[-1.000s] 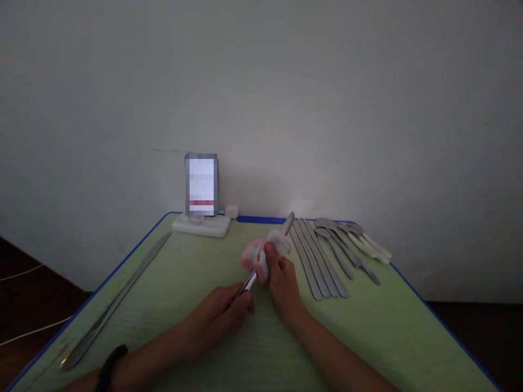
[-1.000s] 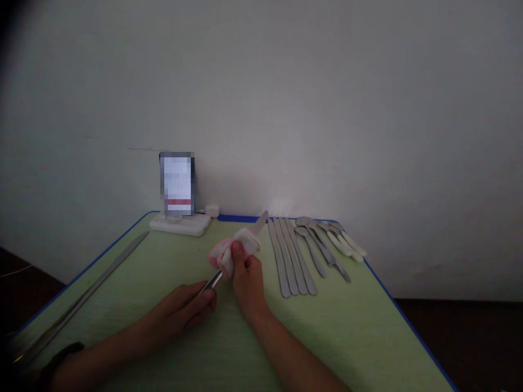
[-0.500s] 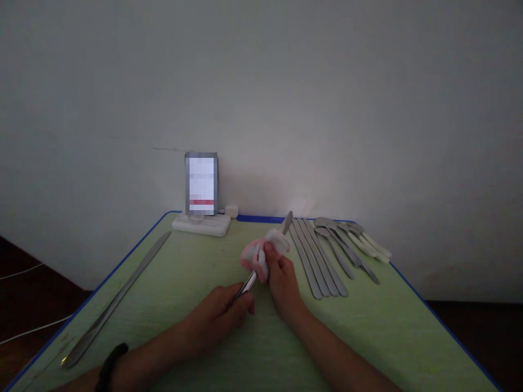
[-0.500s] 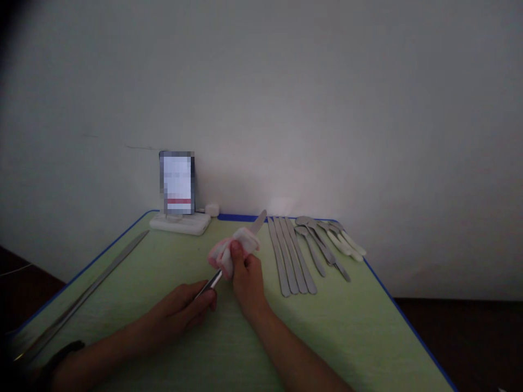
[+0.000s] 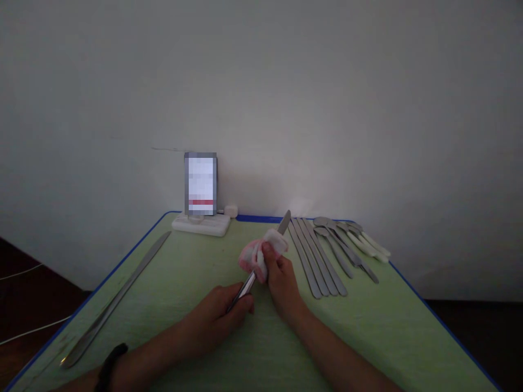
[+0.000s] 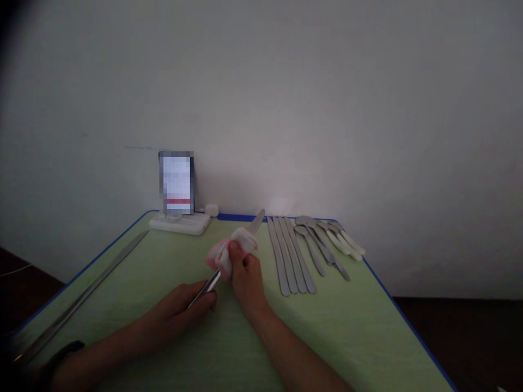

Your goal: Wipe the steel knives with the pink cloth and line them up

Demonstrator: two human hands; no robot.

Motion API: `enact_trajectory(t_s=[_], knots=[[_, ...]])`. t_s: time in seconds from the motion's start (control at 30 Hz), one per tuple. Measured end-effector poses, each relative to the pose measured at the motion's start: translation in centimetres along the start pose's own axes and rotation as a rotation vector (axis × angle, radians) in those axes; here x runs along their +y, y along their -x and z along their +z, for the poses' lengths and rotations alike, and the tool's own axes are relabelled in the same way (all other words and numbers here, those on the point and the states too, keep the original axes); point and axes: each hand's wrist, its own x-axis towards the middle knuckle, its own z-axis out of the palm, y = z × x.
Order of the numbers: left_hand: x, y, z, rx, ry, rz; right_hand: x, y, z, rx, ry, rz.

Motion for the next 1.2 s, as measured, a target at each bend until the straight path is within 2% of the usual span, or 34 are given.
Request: enact_trajectory(t_s=[0.57,0.73,0.83,0.93,1.07,1.2], knots=[[0.2,0.0,-0.1,-0.007,-0.023,0.025,0.2,0.0,0.0,-0.035,-0.009,-0.003],[0.2,0.4,0.7,0.136,-0.093,-0.001,0.3,-0.1,0.0,-0.049,0.006,-0.02],[0.4,0.8,1.1,0.18,-0.115,-0.012,0.1,0.1,0.1,-0.047,-0.001,-0.008],[0.9,1.0,1.2,0.185,-0.133,-0.037,0.0,0.1,0.1,-0.011,-0.062,0.028],[0.9,1.0,1.0,0.243,-0.035,-0.084,0.8,-0.6,0.0,0.122,-0.247,0.044],[0.3,0.5,0.8,0.34,0.073,-0.149,1.4,-1.1,-0.1,0.117,-0.502,0.077]])
